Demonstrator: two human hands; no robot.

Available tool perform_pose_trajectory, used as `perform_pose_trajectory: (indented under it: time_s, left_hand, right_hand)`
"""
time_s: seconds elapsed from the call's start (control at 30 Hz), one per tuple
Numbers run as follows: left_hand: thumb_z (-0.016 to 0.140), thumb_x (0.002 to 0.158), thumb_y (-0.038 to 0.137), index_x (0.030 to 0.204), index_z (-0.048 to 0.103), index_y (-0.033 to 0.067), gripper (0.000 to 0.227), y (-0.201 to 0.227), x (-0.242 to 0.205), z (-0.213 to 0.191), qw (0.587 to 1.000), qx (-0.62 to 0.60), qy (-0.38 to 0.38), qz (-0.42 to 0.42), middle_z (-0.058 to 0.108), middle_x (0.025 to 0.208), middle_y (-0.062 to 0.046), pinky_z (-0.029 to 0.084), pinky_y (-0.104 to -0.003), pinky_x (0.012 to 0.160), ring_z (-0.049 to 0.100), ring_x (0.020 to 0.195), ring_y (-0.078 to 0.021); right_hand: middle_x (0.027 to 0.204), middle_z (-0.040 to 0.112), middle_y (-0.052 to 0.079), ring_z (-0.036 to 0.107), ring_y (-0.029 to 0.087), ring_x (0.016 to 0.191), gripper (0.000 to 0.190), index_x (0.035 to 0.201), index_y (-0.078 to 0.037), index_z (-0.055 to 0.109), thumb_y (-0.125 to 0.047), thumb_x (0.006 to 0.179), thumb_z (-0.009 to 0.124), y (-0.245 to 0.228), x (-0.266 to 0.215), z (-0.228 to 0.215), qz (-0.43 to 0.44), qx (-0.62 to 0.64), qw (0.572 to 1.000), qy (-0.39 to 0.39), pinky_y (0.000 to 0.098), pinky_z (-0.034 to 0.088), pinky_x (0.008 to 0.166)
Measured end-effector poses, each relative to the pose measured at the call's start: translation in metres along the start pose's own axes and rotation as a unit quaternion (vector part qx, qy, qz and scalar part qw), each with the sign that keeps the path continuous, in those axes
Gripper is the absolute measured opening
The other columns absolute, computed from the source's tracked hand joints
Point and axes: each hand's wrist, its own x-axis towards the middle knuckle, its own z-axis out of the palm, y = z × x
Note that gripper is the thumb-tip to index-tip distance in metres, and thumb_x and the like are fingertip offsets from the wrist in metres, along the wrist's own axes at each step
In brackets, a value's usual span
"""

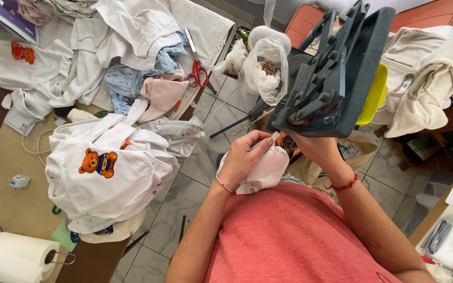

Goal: Attaching metal snaps to baby onesies using a manual hand press machine and adjusting them with a hand tool

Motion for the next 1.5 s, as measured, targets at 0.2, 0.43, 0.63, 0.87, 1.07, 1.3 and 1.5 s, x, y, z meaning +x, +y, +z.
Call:
perform_pose_trajectory:
  time_s: [0.2,0.43,0.63,0.87,1.07,1.3,1.5]
  left_hand:
    - [0.056,0.082,0.03,0.092,0.065,0.0173,0.018,0.005,0.002,0.001,1.0,0.012,-0.002,0.003,0.065,0.073,-0.007,0.046,-0.03,0.07,0.057,0.072,-0.0153]
    - [0.06,0.076,0.039,0.085,0.065,0.019,0.023,0.008,0.004,0.008,0.998,0.04,0.042,0.024,0.065,0.071,-0.006,0.046,-0.03,0.071,0.061,0.071,-0.0164]
    - [0.057,0.077,0.028,0.081,0.063,0.0203,0.011,-0.002,0.011,0.008,0.99,0.092,0.083,0.066,0.064,0.067,-0.001,0.047,-0.03,0.066,0.062,0.067,-0.019]
    - [0.058,0.074,0.031,0.079,0.063,0.0199,0.013,0.001,0.018,0.007,0.991,0.094,0.096,0.027,0.064,0.068,-0.004,0.047,-0.033,0.068,0.061,0.071,-0.0224]
    - [0.058,0.074,0.031,0.078,0.063,0.0176,0.015,-0.001,0.024,0.008,0.989,0.096,0.112,0.005,0.064,0.071,-0.007,0.047,-0.036,0.069,0.061,0.073,-0.0269]
    - [0.058,0.072,0.036,0.078,0.063,0.0209,0.017,-0.002,0.027,0.004,0.987,0.117,0.103,-0.027,0.064,0.072,-0.006,0.047,-0.038,0.07,0.061,0.078,-0.0286]
    - [0.054,0.074,0.038,0.08,0.063,0.0224,0.019,-0.001,0.028,-0.001,0.987,0.135,0.079,-0.034,0.065,0.078,-0.007,0.048,-0.042,0.072,0.06,0.082,-0.0315]
  right_hand:
    - [0.104,0.059,0.012,0.058,0.028,0.091,0.034,0.108,-0.01,0.057,-0.027,0.079,0.063,0.016,-0.015,0.025,0.194,0.418,0.887,-0.018,0.0452,0.048,0.074]
    - [0.101,0.057,0.018,0.056,0.036,0.089,0.024,0.107,-0.008,0.055,-0.019,0.086,0.053,0.011,-0.002,0.017,0.152,0.381,0.912,-0.004,0.0537,0.045,0.067]
    - [0.099,0.057,0.016,0.057,0.033,0.088,0.022,0.106,-0.006,0.054,-0.016,0.087,0.052,0.019,-0.008,0.027,0.138,0.372,0.918,0.002,0.0514,0.048,0.067]
    - [0.104,0.048,0.006,0.051,0.021,0.09,0.024,0.106,-0.017,0.052,-0.016,0.083,0.046,0.039,-0.02,0.072,-0.138,-0.548,0.825,-0.013,0.0392,0.042,0.067]
    - [0.105,0.047,0.007,0.049,0.02,0.087,0.025,0.107,-0.018,0.05,-0.018,0.084,0.041,0.038,-0.017,0.072,-0.132,-0.557,0.82,0.023,0.0386,0.041,0.069]
    - [0.098,0.048,0.006,0.048,0.019,0.08,0.021,0.103,-0.019,0.051,-0.017,0.085,0.04,0.047,-0.01,0.064,-0.077,-0.473,0.876,0.048,0.0376,0.041,0.066]
    - [0.093,0.049,0.006,0.048,0.019,0.075,0.017,0.1,-0.018,0.052,-0.017,0.086,0.043,0.059,-0.013,0.058,-0.006,-0.356,0.932,0.066,0.0374,0.041,0.065]
